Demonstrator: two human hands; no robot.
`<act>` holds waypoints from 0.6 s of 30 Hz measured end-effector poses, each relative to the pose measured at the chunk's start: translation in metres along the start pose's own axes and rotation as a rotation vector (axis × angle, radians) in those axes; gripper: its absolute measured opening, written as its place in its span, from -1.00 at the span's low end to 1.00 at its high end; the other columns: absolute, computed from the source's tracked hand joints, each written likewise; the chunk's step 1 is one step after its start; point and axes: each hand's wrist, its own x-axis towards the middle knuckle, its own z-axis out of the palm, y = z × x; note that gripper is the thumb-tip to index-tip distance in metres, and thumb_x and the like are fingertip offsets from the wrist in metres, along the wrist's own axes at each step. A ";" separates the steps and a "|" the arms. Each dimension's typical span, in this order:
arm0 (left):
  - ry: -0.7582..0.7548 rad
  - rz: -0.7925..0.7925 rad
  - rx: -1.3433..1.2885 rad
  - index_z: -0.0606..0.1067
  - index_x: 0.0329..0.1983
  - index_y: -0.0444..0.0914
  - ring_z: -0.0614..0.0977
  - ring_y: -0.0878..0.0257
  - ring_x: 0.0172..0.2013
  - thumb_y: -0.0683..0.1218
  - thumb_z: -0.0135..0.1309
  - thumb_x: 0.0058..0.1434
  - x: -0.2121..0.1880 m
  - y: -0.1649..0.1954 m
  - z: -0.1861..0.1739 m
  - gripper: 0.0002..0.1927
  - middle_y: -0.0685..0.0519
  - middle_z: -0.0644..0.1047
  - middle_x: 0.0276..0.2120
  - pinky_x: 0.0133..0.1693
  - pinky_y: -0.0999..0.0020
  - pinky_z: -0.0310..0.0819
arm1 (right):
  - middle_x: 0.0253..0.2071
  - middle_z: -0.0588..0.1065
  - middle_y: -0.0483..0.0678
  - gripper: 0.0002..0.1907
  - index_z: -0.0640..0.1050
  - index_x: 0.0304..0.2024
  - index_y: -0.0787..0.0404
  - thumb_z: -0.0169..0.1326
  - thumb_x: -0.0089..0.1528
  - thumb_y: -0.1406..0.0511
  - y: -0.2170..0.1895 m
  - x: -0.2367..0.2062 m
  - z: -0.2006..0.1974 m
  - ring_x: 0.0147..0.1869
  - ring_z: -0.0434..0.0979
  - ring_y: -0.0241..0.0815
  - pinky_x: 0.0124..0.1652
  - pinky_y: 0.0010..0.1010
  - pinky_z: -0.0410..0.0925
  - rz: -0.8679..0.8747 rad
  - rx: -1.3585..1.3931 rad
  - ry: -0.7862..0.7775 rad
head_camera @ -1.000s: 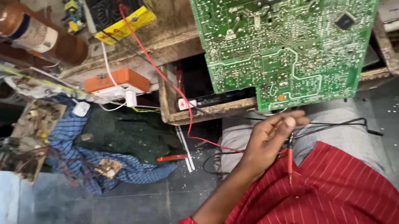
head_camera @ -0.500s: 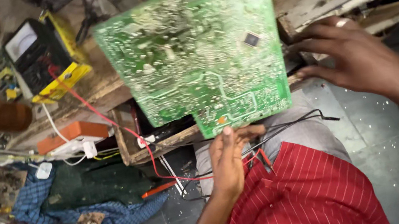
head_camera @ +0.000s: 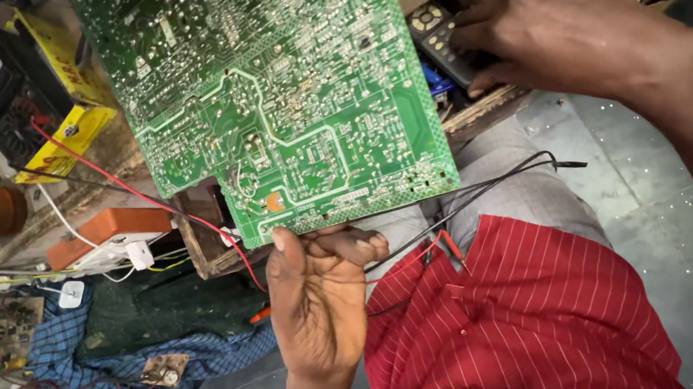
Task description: The person sits on the floor and repairs a green circuit board. They handle a small component, place the board on the workbench, probe its points with multimeter test leads, solder on the board with a soldering iron, and finally use pliers on the board's components.
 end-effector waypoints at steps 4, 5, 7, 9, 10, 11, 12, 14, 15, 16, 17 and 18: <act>-0.040 0.009 -0.050 0.50 0.09 -0.44 0.65 -0.02 -0.16 0.05 -0.30 0.64 0.001 0.005 0.000 -0.51 -0.22 0.64 -0.26 0.08 -0.05 0.47 | -0.03 0.61 -0.08 -0.70 0.66 0.03 0.09 0.20 0.32 0.13 -0.008 0.009 0.013 0.15 0.53 -0.04 0.24 -0.07 0.27 0.104 0.029 0.123; -0.036 0.011 -0.038 0.51 0.09 -0.43 0.65 -0.03 -0.16 0.05 -0.30 0.63 0.001 0.007 0.001 -0.51 -0.21 0.64 -0.26 0.08 -0.05 0.47 | -0.08 0.60 -0.07 -0.77 0.66 -0.04 0.11 0.19 0.33 0.17 -0.009 0.011 0.015 0.18 0.53 -0.03 0.22 -0.08 0.27 0.121 0.052 0.145; -0.038 0.018 -0.026 0.51 0.09 -0.43 0.66 -0.03 -0.16 0.06 -0.30 0.63 0.003 0.011 0.005 -0.50 -0.21 0.64 -0.26 0.07 -0.05 0.47 | -0.16 0.58 -0.05 -0.86 0.67 -0.13 0.15 0.17 0.29 0.28 -0.012 0.014 0.019 0.14 0.54 -0.01 0.17 -0.09 0.30 0.137 0.071 0.179; -0.049 0.026 -0.026 0.51 0.09 -0.44 0.66 -0.03 -0.15 0.06 -0.29 0.65 0.005 0.014 0.008 -0.50 -0.21 0.64 -0.25 0.08 -0.04 0.47 | -0.24 0.56 -0.01 -0.84 0.67 -0.19 0.19 0.13 0.20 0.43 -0.018 0.016 0.024 0.00 0.57 -0.01 0.10 -0.09 0.37 0.138 0.065 0.201; 0.007 0.009 -0.022 0.51 0.08 -0.43 0.65 -0.02 -0.18 0.06 -0.30 0.60 0.005 0.015 0.007 -0.50 -0.20 0.65 -0.23 0.05 -0.04 0.47 | -0.20 0.56 0.06 -0.84 0.65 -0.20 0.24 0.13 0.18 0.40 -0.021 0.018 0.027 -0.07 0.57 0.06 0.02 -0.07 0.39 0.126 0.186 0.196; 0.064 -0.004 -0.018 0.51 0.08 -0.41 0.65 -0.01 -0.21 0.06 -0.30 0.55 0.005 0.014 0.006 -0.50 -0.20 0.65 -0.21 0.01 -0.05 0.48 | -0.15 0.56 0.14 -0.82 0.64 -0.21 0.29 0.14 0.15 0.37 -0.029 0.023 0.033 -0.13 0.57 0.13 -0.06 -0.06 0.42 0.109 0.309 0.190; 0.123 -0.014 -0.014 0.51 0.07 -0.40 0.65 0.00 -0.25 0.06 -0.31 0.50 0.004 0.012 0.003 -0.50 -0.19 0.66 -0.19 -0.03 -0.05 0.48 | -0.11 0.55 0.21 -0.78 0.63 -0.22 0.35 0.15 0.13 0.34 -0.037 0.028 0.040 -0.19 0.57 0.19 -0.14 -0.05 0.45 0.088 0.433 0.184; -0.018 -0.021 0.064 0.51 -0.02 -0.41 0.68 0.00 -0.15 0.12 -0.27 0.60 0.003 0.003 -0.011 -0.48 -0.20 0.65 -0.20 0.11 -0.01 0.50 | -0.12 0.55 0.22 -0.78 0.62 -0.22 0.36 0.14 0.14 0.34 -0.054 0.035 0.053 -0.20 0.56 0.19 -0.15 -0.05 0.44 0.082 0.550 0.182; -0.080 -0.011 0.110 0.51 -0.07 -0.41 0.69 0.01 -0.10 0.14 -0.26 0.65 0.000 -0.003 -0.021 -0.46 -0.20 0.64 -0.21 0.18 0.02 0.50 | -0.12 0.55 0.22 -0.78 0.62 -0.21 0.36 0.13 0.15 0.33 -0.061 0.038 0.059 -0.20 0.56 0.19 -0.15 -0.06 0.44 0.072 0.606 0.177; -0.062 -0.046 0.280 0.54 -0.05 -0.40 0.65 0.09 -0.16 0.16 -0.32 0.64 -0.002 -0.011 -0.031 -0.41 -0.19 0.66 -0.19 0.06 0.11 0.48 | -0.13 0.55 0.22 -0.78 0.62 -0.21 0.36 0.13 0.16 0.33 -0.068 0.041 0.063 -0.20 0.56 0.18 -0.15 -0.06 0.44 0.078 0.635 0.178; -0.025 -0.068 0.457 0.56 -0.04 -0.38 0.61 0.17 -0.23 0.18 -0.38 0.62 -0.001 -0.023 -0.041 -0.37 -0.18 0.67 -0.18 -0.07 0.19 0.45 | -0.13 0.55 0.22 -0.78 0.62 -0.21 0.37 0.13 0.16 0.33 -0.076 0.044 0.067 -0.20 0.56 0.18 -0.15 -0.07 0.44 0.081 0.663 0.183; -0.070 -0.078 0.357 0.53 0.00 -0.32 0.64 0.15 -0.15 0.08 -0.28 0.60 0.004 -0.038 -0.050 -0.55 -0.14 0.64 -0.14 -0.02 0.17 0.49 | -0.13 0.55 0.22 -0.78 0.61 -0.21 0.37 0.12 0.17 0.33 -0.079 0.045 0.068 -0.20 0.56 0.18 -0.15 -0.07 0.44 0.095 0.684 0.202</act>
